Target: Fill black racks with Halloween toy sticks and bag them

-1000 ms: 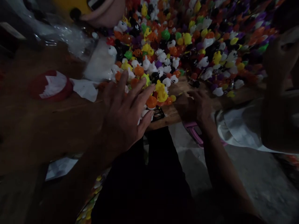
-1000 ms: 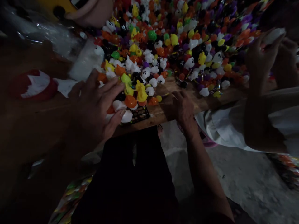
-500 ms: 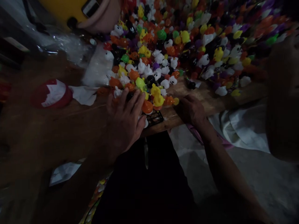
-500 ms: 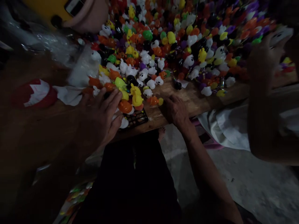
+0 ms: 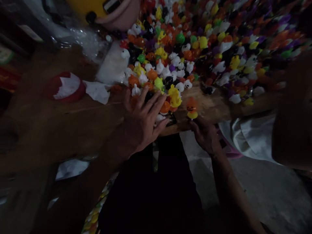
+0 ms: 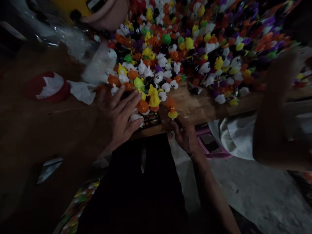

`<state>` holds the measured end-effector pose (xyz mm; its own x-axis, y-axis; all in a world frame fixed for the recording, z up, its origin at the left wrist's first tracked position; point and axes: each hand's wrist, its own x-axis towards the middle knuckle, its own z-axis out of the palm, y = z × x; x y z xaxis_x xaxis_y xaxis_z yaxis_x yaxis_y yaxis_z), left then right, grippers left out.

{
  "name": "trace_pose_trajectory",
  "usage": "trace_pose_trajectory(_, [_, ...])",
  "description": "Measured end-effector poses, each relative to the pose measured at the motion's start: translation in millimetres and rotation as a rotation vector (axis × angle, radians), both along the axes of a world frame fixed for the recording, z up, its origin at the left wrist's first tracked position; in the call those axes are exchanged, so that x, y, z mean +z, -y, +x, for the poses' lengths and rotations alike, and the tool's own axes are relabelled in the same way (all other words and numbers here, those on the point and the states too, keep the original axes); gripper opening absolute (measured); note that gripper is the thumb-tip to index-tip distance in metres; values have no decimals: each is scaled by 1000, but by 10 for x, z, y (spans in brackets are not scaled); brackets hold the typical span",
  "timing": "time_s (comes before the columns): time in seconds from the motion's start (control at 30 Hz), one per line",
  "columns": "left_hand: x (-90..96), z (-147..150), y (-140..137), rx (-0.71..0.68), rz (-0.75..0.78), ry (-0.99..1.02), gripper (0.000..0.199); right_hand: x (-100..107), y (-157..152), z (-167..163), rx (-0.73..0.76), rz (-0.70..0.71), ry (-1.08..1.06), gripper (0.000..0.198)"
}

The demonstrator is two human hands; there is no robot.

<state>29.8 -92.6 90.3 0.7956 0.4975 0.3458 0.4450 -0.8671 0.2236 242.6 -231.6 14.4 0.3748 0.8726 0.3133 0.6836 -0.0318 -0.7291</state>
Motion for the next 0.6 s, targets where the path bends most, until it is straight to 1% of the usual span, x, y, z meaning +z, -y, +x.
trace_pose_trajectory(0.07, [38,-38,23,-19,-7,-43,63,-24,-56,-170,2,24,-97,24])
trace_pose_trajectory(0.13, [51,-64,31,-22,-23,-68,63,-87,-138,-334,-4,69,-168,22])
trace_pose_trajectory(0.23, [42,-73,19,-11,-45,-85,65,-201,-270,-502,-9,125,-206,19])
trace_pose_trajectory(0.37, [19,-53,4,-6,-22,-99,69,-295,-354,-558,-9,169,-119,20])
trace_pose_trajectory(0.5, [-9,-49,3,-24,7,-91,64,-374,-336,-539,-57,217,45,20])
trace_pose_trajectory(0.6, [-3,-72,-1,-31,-3,-105,65,-454,-340,-532,-17,235,139,21])
